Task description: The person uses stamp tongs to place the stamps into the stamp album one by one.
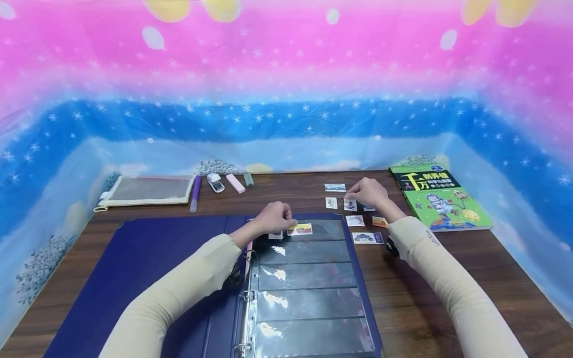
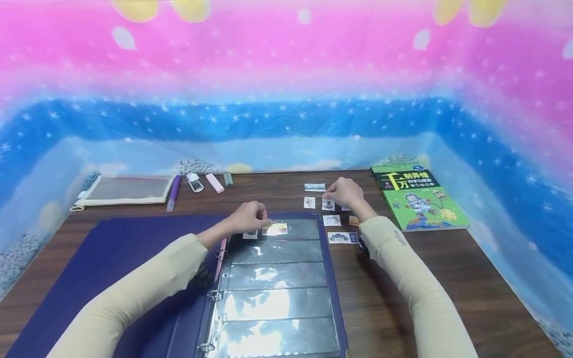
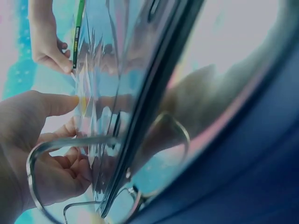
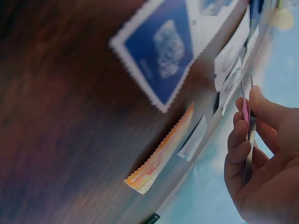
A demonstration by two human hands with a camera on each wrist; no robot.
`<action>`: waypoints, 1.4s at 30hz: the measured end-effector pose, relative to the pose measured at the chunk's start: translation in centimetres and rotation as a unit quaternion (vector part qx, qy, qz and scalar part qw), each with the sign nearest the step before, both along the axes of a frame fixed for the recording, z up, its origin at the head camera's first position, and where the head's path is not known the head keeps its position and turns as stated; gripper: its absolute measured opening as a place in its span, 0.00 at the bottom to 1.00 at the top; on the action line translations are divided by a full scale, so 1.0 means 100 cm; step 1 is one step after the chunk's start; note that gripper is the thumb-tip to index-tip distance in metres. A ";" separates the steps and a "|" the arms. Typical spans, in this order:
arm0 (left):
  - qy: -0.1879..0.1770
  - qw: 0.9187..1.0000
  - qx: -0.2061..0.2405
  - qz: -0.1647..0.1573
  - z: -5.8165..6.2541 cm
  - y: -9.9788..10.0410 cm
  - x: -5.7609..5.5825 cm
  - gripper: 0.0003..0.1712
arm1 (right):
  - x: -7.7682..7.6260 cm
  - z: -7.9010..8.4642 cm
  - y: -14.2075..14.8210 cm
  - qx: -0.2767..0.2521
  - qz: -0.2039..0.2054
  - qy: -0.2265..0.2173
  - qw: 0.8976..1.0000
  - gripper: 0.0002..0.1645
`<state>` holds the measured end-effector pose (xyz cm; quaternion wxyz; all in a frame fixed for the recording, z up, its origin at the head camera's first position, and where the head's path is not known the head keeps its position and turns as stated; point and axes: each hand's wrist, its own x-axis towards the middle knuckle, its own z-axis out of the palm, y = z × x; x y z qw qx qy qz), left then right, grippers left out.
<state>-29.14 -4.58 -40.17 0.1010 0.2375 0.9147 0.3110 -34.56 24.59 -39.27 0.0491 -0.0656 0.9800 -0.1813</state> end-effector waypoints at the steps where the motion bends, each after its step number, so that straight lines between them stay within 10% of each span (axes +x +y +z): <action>1: -0.003 1.000 0.002 0.004 -0.001 0.000 0.000 0.12 | -0.001 -0.001 -0.002 0.001 0.002 -0.002 1.000 0.16; 34: -0.009 0.999 0.042 0.018 -0.005 0.000 0.003 0.12 | -0.007 -0.005 -0.018 0.012 0.006 -0.002 1.000 0.14; 42: -0.013 0.998 0.053 0.008 -0.006 -0.002 0.002 0.12 | 0.002 0.003 -0.016 -0.067 -0.008 0.019 0.998 0.15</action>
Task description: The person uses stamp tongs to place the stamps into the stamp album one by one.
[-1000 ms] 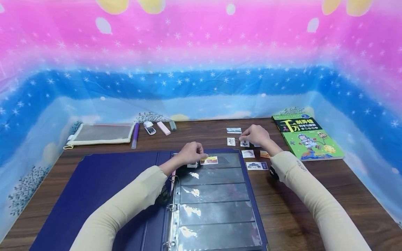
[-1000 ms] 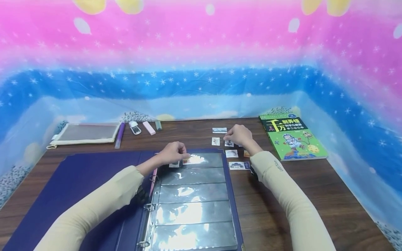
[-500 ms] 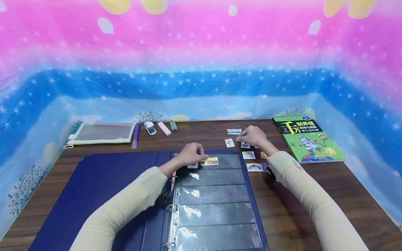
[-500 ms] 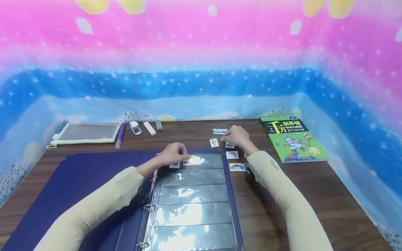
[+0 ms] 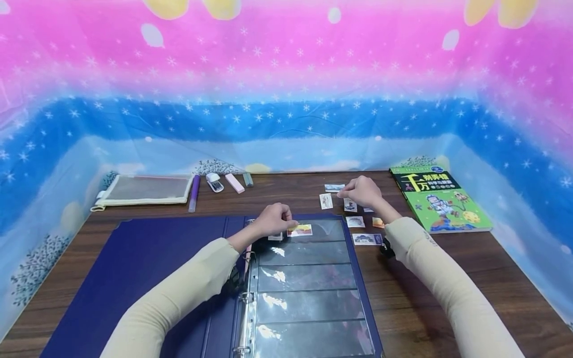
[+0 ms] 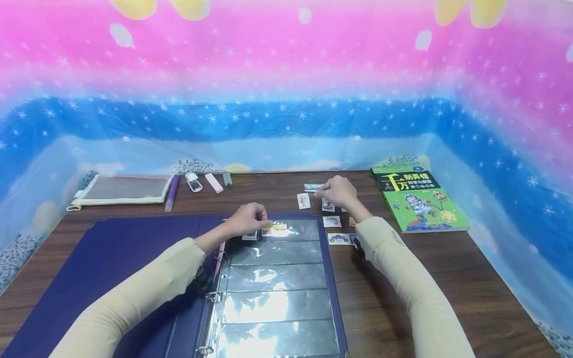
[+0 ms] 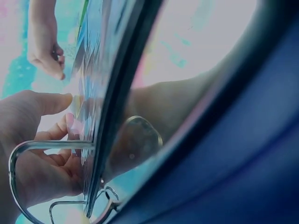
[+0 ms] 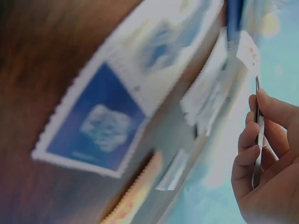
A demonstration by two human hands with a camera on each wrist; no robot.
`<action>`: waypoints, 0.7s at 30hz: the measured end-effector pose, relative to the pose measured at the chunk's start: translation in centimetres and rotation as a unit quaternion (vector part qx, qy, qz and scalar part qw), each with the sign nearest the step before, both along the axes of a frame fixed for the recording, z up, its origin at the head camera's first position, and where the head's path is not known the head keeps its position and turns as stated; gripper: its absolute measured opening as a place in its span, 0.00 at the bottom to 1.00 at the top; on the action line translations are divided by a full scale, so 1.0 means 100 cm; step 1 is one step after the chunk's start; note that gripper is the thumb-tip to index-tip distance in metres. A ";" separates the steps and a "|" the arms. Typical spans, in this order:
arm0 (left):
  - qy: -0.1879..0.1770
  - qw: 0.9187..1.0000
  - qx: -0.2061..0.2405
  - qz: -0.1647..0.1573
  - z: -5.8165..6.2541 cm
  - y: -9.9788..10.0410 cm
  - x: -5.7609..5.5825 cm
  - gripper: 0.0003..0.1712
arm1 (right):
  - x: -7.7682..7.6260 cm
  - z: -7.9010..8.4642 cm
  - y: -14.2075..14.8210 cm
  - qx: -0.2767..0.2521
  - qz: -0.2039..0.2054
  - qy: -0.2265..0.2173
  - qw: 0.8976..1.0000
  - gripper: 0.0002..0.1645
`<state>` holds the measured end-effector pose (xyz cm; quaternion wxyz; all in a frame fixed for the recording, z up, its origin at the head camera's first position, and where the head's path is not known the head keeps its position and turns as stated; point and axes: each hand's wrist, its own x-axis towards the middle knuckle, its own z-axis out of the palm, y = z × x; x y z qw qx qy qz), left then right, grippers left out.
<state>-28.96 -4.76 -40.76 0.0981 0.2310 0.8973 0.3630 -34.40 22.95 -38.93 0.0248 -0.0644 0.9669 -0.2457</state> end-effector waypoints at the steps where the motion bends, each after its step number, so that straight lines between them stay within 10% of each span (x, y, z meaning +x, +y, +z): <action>1: -0.001 1.000 0.004 -0.002 0.000 0.000 0.000 0.12 | 0.002 0.002 0.000 -0.013 0.001 0.001 1.000 0.15; 21: -0.011 1.000 0.023 -0.003 0.000 0.000 0.001 0.12 | 0.048 0.004 -0.014 -0.079 0.005 -0.064 0.995 0.11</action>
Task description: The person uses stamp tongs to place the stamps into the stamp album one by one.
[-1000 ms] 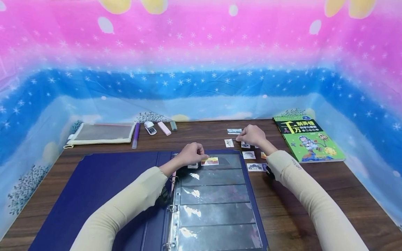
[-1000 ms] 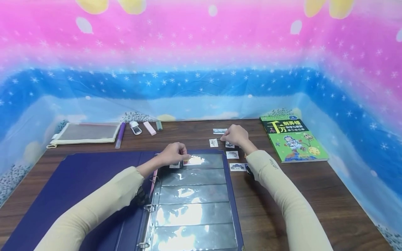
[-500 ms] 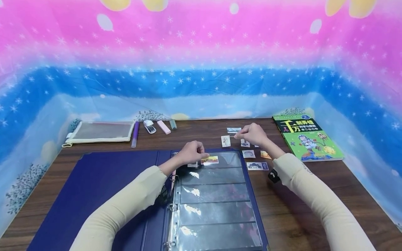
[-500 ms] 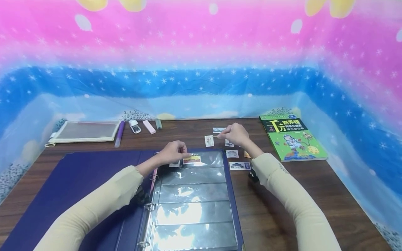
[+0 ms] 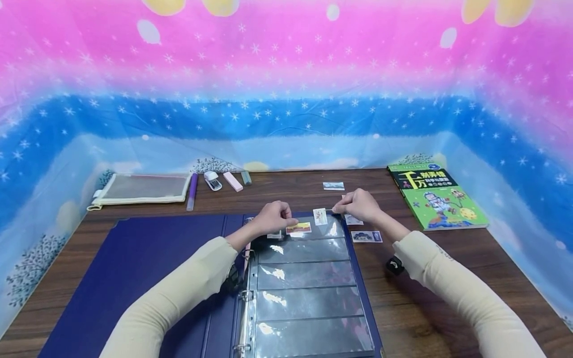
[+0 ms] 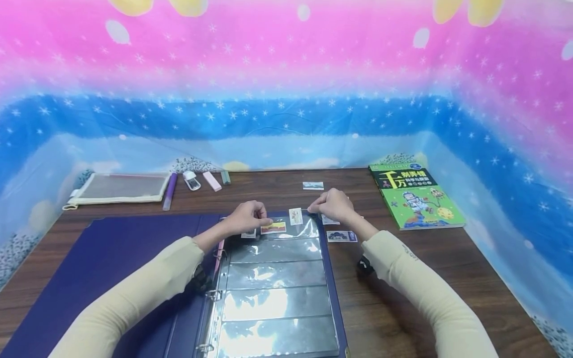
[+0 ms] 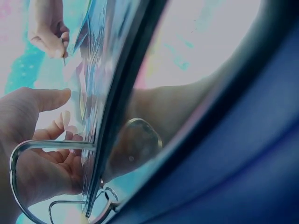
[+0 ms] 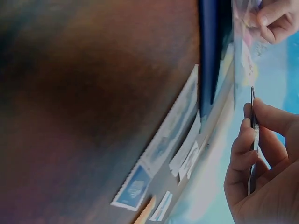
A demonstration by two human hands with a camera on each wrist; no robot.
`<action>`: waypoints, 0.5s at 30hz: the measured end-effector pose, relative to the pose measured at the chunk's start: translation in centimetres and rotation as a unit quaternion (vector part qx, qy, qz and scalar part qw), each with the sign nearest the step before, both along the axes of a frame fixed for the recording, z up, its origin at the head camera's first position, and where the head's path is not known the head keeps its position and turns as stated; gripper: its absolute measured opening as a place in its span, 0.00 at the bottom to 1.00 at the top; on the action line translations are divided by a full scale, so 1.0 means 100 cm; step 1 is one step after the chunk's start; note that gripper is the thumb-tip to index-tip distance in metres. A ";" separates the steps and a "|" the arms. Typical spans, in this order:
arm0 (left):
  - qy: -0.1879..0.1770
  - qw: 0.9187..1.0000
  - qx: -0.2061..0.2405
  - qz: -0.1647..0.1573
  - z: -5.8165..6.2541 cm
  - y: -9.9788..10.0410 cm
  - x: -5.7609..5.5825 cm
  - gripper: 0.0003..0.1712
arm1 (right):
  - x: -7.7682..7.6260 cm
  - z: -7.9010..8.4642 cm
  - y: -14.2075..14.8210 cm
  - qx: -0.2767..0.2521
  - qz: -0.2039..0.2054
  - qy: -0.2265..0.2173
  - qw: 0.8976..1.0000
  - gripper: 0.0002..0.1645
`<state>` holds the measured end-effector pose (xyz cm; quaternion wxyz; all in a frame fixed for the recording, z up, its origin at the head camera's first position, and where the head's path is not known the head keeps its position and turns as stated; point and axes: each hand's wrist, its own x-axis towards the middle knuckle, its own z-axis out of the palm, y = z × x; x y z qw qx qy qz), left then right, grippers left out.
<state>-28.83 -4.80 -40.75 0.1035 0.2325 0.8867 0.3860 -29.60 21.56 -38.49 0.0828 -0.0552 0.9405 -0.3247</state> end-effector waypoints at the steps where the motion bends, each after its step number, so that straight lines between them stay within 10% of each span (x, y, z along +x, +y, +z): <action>1: -0.001 1.000 0.000 0.001 0.000 0.000 0.000 0.12 | 0.001 -0.001 0.000 0.003 0.003 0.001 1.000 0.10; 15: -0.018 1.000 0.003 0.005 0.000 0.001 0.000 0.11 | 0.001 -0.003 0.006 0.035 0.051 0.015 0.998 0.08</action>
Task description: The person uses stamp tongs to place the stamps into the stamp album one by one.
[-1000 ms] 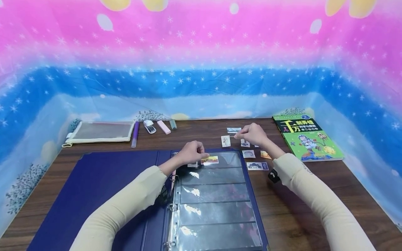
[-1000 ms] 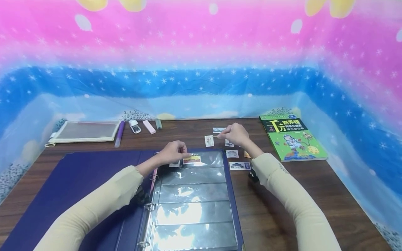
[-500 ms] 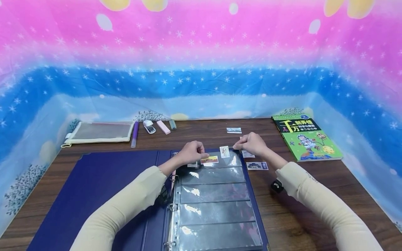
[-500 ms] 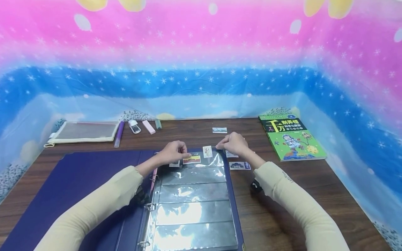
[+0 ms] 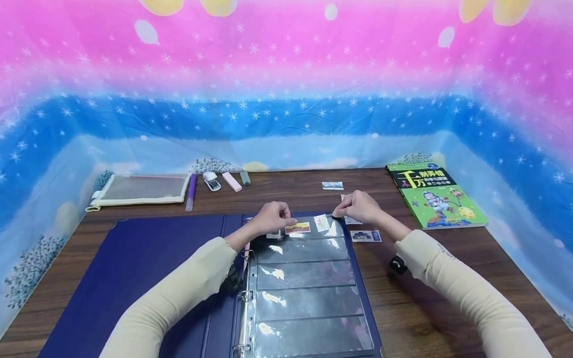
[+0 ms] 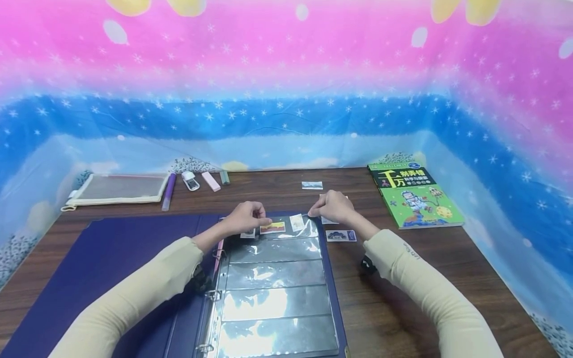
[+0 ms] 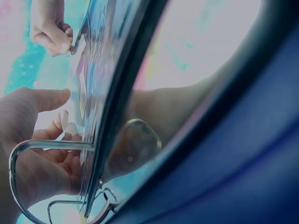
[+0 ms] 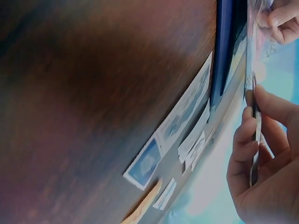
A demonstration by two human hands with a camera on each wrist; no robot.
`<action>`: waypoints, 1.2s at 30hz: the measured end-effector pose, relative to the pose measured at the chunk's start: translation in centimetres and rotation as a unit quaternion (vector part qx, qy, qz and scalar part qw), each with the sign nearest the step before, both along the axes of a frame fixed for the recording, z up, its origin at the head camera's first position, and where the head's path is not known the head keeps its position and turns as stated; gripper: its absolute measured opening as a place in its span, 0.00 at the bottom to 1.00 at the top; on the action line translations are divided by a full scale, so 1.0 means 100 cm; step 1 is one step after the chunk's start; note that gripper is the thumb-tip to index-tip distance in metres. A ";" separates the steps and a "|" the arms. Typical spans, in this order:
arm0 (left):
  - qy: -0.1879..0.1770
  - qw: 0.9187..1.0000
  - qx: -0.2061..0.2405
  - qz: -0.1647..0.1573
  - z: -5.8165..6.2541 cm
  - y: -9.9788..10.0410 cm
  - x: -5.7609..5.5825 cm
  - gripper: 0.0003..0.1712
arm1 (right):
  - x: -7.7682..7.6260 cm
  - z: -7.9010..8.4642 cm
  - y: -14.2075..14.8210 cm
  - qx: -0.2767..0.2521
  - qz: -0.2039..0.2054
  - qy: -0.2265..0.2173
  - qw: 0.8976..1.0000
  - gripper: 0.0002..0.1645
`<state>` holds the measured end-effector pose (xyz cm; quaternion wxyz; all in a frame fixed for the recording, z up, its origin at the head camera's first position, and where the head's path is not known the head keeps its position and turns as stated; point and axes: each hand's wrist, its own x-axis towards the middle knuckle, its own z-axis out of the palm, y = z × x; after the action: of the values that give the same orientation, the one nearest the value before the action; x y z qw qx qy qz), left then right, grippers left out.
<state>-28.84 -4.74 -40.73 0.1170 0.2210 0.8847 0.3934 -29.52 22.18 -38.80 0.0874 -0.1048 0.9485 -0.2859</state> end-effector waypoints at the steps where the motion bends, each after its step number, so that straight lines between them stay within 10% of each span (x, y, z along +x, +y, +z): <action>1: -0.001 1.000 0.000 0.000 0.000 0.000 0.000 0.11 | -0.001 0.000 0.001 0.002 0.008 0.002 1.000 0.08; 24: 0.006 1.000 0.007 -0.004 -0.001 -0.001 0.000 0.12 | -0.004 0.000 -0.005 0.050 0.024 0.017 0.998 0.08; 36: 0.007 1.000 0.007 -0.012 -0.001 0.001 0.002 0.11 | -0.031 0.004 0.003 0.029 0.143 -0.027 0.989 0.06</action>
<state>-28.61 -4.62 -40.84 0.1138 0.2347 0.8802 0.3964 -32.58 22.48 -38.40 0.1561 -0.2293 0.9288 -0.2459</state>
